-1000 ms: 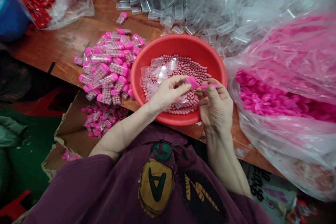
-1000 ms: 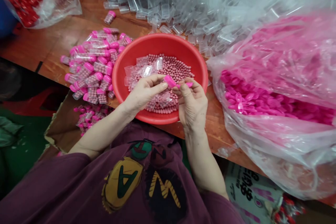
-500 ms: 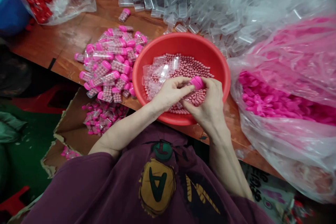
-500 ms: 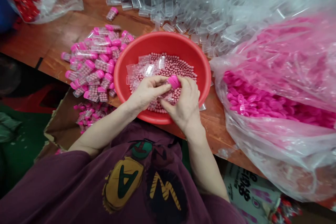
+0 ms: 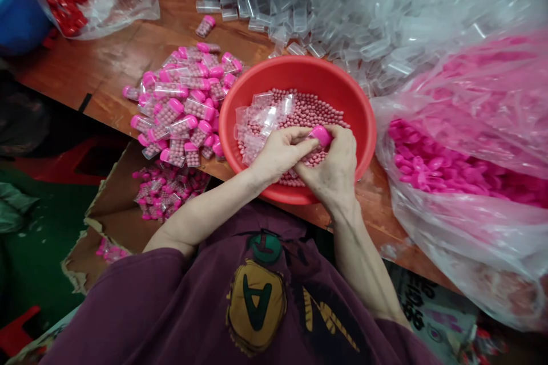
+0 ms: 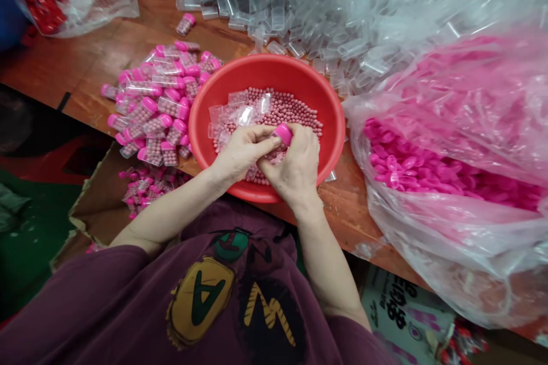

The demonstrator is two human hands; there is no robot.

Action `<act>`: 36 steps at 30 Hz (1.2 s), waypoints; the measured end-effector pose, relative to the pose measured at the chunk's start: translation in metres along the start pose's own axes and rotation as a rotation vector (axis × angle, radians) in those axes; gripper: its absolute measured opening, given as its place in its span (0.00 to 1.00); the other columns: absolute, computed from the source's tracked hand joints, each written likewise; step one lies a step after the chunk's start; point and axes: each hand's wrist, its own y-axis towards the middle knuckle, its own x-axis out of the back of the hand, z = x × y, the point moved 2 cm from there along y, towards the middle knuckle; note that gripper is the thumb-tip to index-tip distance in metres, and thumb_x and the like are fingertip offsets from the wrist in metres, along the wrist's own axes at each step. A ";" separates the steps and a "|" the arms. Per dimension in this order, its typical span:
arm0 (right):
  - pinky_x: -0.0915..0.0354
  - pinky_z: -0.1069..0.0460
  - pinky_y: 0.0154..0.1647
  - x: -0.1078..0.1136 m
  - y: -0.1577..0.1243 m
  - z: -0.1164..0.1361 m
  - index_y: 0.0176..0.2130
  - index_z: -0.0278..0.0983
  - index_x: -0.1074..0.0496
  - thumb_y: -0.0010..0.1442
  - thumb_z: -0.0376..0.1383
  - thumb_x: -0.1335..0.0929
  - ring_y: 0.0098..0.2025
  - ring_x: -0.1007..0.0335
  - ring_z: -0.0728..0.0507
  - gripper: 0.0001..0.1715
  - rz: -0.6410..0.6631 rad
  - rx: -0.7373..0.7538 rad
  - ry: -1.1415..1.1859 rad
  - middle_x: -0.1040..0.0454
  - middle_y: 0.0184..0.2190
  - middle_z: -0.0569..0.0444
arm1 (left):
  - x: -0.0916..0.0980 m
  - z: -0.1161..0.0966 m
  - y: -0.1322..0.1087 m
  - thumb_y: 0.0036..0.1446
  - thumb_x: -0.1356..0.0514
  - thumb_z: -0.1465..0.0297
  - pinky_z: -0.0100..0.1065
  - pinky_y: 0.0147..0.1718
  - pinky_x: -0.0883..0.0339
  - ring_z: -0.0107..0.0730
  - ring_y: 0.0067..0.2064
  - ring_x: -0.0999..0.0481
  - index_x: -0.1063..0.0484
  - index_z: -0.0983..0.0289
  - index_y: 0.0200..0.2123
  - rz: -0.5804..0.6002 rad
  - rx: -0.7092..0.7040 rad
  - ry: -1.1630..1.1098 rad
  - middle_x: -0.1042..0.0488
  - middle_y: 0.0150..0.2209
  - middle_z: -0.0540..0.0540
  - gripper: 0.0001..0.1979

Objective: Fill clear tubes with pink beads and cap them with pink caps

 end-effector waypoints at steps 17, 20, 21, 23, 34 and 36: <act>0.20 0.26 0.59 -0.009 0.017 -0.028 0.79 0.39 0.38 0.68 0.56 0.22 0.54 0.16 0.27 0.54 0.018 0.229 0.081 0.21 0.64 0.34 | 0.055 -0.083 0.035 0.72 0.33 0.73 0.38 0.60 0.23 0.35 0.51 0.17 0.18 0.65 0.52 -0.314 -0.512 0.327 0.14 0.50 0.58 0.08; 0.17 0.36 0.51 0.002 0.015 -0.007 0.61 0.41 0.21 0.75 0.45 0.26 0.45 0.14 0.34 0.20 -0.002 0.195 0.134 0.14 0.47 0.44 | 0.105 -0.126 0.038 0.73 0.41 0.81 0.43 0.65 0.25 0.37 0.55 0.18 0.21 0.65 0.54 -0.600 -0.545 0.583 0.15 0.54 0.61 0.13; 0.17 0.38 0.50 0.005 0.013 0.002 0.55 0.42 0.19 0.76 0.42 0.28 0.44 0.14 0.35 0.12 -0.046 0.190 0.164 0.14 0.44 0.46 | 0.117 -0.132 0.040 0.72 0.42 0.83 0.44 0.69 0.27 0.37 0.60 0.19 0.21 0.64 0.55 -0.659 -0.547 0.658 0.16 0.57 0.61 0.15; 0.17 0.39 0.49 0.009 0.011 0.014 0.53 0.44 0.19 0.77 0.41 0.30 0.43 0.14 0.37 0.10 -0.147 0.138 0.216 0.14 0.42 0.48 | 0.129 -0.132 0.043 0.73 0.42 0.82 0.47 0.76 0.34 0.36 0.66 0.24 0.23 0.61 0.57 -0.729 -0.623 0.777 0.18 0.61 0.58 0.16; 0.22 0.35 0.56 0.074 -0.051 -0.127 0.56 0.40 0.22 0.72 0.37 0.34 0.48 0.21 0.36 0.17 -0.075 -0.341 -0.038 0.18 0.49 0.44 | -0.006 -0.033 0.006 0.74 0.39 0.66 0.46 0.68 0.25 0.41 0.61 0.17 0.18 0.63 0.55 0.253 -0.548 1.073 0.14 0.56 0.58 0.14; 0.24 0.29 0.60 0.065 -0.069 -0.127 0.59 0.38 0.21 0.68 0.38 0.30 0.56 0.23 0.29 0.22 0.128 -0.349 -0.153 0.19 0.57 0.38 | -0.015 -0.028 0.009 0.72 0.40 0.68 0.44 0.66 0.24 0.39 0.58 0.16 0.17 0.64 0.56 0.281 -0.504 1.099 0.13 0.55 0.59 0.15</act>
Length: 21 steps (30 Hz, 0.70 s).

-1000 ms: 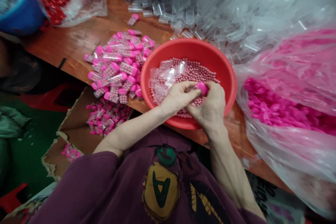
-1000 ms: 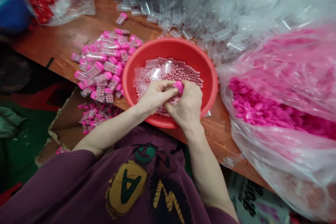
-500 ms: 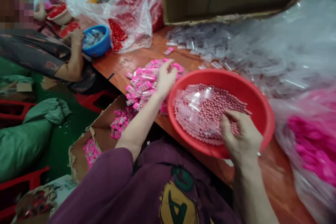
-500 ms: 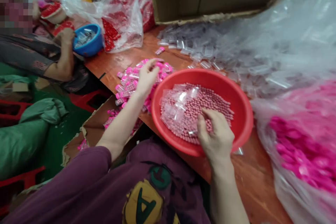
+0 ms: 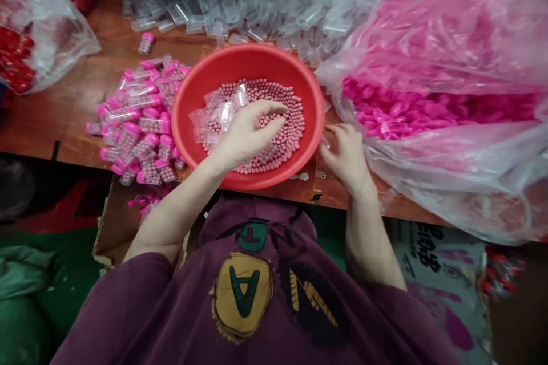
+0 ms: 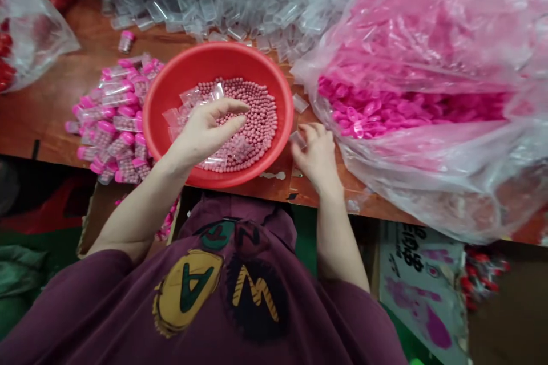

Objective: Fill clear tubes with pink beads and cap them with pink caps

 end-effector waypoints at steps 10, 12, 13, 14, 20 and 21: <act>0.28 0.28 0.61 -0.035 -0.017 -0.008 0.68 0.36 0.22 0.72 0.40 0.33 0.60 0.28 0.24 0.30 0.074 -0.057 -0.223 0.22 0.60 0.33 | -0.008 0.021 0.021 0.66 0.34 0.67 0.40 0.42 0.29 0.39 0.37 0.24 0.19 0.65 0.36 0.529 0.264 0.538 0.20 0.34 0.57 0.08; 0.29 0.27 0.61 -0.035 -0.018 -0.011 0.67 0.37 0.22 0.71 0.41 0.32 0.60 0.27 0.24 0.30 0.059 -0.047 -0.193 0.22 0.61 0.33 | -0.011 0.023 0.023 0.62 0.30 0.69 0.37 0.37 0.36 0.34 0.33 0.30 0.22 0.64 0.32 0.578 0.324 0.515 0.26 0.29 0.52 0.07; 0.29 0.27 0.62 -0.034 -0.019 -0.011 0.66 0.37 0.21 0.71 0.42 0.32 0.61 0.27 0.24 0.29 0.049 -0.040 -0.166 0.21 0.61 0.33 | -0.010 0.024 0.024 0.60 0.31 0.73 0.37 0.36 0.38 0.32 0.32 0.33 0.25 0.64 0.29 0.562 0.337 0.471 0.30 0.27 0.49 0.08; 0.29 0.28 0.62 -0.031 -0.019 -0.010 0.65 0.38 0.21 0.71 0.43 0.32 0.61 0.26 0.25 0.28 0.030 -0.031 -0.132 0.21 0.61 0.34 | -0.008 0.025 0.025 0.60 0.32 0.77 0.36 0.36 0.40 0.29 0.31 0.35 0.28 0.63 0.27 0.527 0.341 0.414 0.34 0.25 0.47 0.11; 0.27 0.33 0.61 0.006 -0.016 0.040 0.58 0.42 0.19 0.79 0.43 0.35 0.56 0.19 0.31 0.18 -0.376 0.193 0.042 0.14 0.51 0.42 | 0.015 0.028 0.018 0.62 0.32 0.79 0.33 0.34 0.34 0.26 0.29 0.27 0.21 0.66 0.44 0.244 0.530 -0.272 0.27 0.28 0.46 0.08; 0.27 0.34 0.62 0.011 -0.014 0.057 0.59 0.44 0.20 0.79 0.43 0.33 0.56 0.18 0.32 0.17 -0.368 0.253 0.054 0.14 0.52 0.43 | 0.016 0.027 0.014 0.63 0.32 0.78 0.34 0.35 0.31 0.28 0.30 0.23 0.21 0.65 0.50 0.218 0.563 -0.411 0.23 0.31 0.48 0.13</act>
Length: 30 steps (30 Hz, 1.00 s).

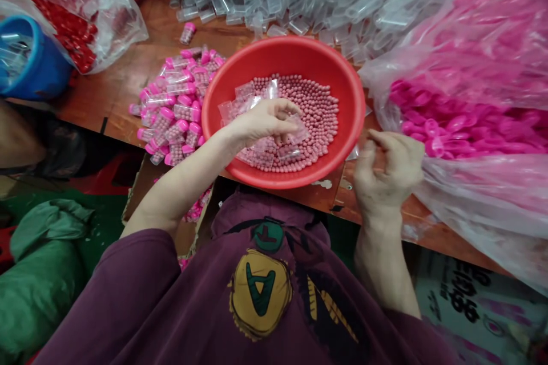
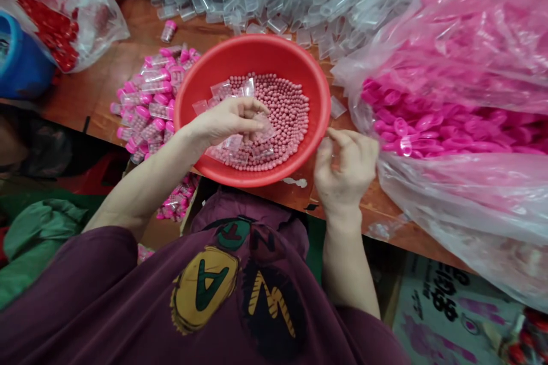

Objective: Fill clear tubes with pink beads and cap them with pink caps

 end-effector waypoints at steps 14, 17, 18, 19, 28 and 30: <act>0.20 0.37 0.57 -0.033 0.035 0.064 0.65 0.39 0.22 0.70 0.37 0.28 0.50 0.16 0.35 0.26 0.415 0.066 0.326 0.13 0.50 0.45 | 0.002 0.025 -0.027 0.61 0.31 0.79 0.52 0.70 0.27 0.48 0.69 0.21 0.19 0.61 0.62 -0.096 -0.506 0.380 0.19 0.67 0.63 0.26; 0.20 0.37 0.57 -0.035 0.035 0.067 0.66 0.38 0.22 0.72 0.38 0.29 0.50 0.16 0.35 0.26 0.422 0.078 0.343 0.13 0.49 0.45 | 0.000 0.016 -0.030 0.65 0.33 0.78 0.54 0.71 0.29 0.48 0.66 0.20 0.17 0.63 0.60 -0.116 -0.620 0.651 0.16 0.61 0.63 0.20; 0.19 0.37 0.57 -0.035 0.034 0.067 0.66 0.39 0.22 0.73 0.40 0.29 0.50 0.16 0.35 0.25 0.405 0.069 0.348 0.13 0.49 0.45 | -0.001 0.013 -0.029 0.67 0.34 0.77 0.52 0.67 0.27 0.47 0.62 0.18 0.17 0.65 0.59 -0.096 -0.624 0.677 0.15 0.57 0.63 0.18; 0.19 0.36 0.57 -0.035 0.033 0.067 0.65 0.41 0.21 0.75 0.41 0.30 0.51 0.16 0.35 0.24 0.383 0.051 0.351 0.12 0.50 0.46 | -0.002 0.012 -0.027 0.68 0.34 0.76 0.49 0.63 0.25 0.45 0.58 0.17 0.17 0.66 0.57 -0.081 -0.617 0.685 0.14 0.54 0.62 0.16; 0.20 0.38 0.55 -0.036 0.023 0.070 0.51 0.46 0.19 0.78 0.39 0.30 0.49 0.15 0.36 0.07 0.229 -0.003 0.342 0.12 0.46 0.51 | -0.007 0.012 -0.009 0.66 0.33 0.74 0.41 0.55 0.23 0.40 0.50 0.17 0.18 0.67 0.60 -0.087 -0.541 0.695 0.14 0.51 0.61 0.19; 0.20 0.37 0.56 -0.033 0.019 0.065 0.55 0.46 0.20 0.78 0.40 0.30 0.50 0.16 0.36 0.10 0.134 -0.037 0.354 0.13 0.48 0.49 | -0.001 0.007 -0.004 0.67 0.34 0.75 0.42 0.58 0.24 0.44 0.53 0.16 0.17 0.67 0.58 -0.098 -0.465 0.843 0.15 0.53 0.63 0.18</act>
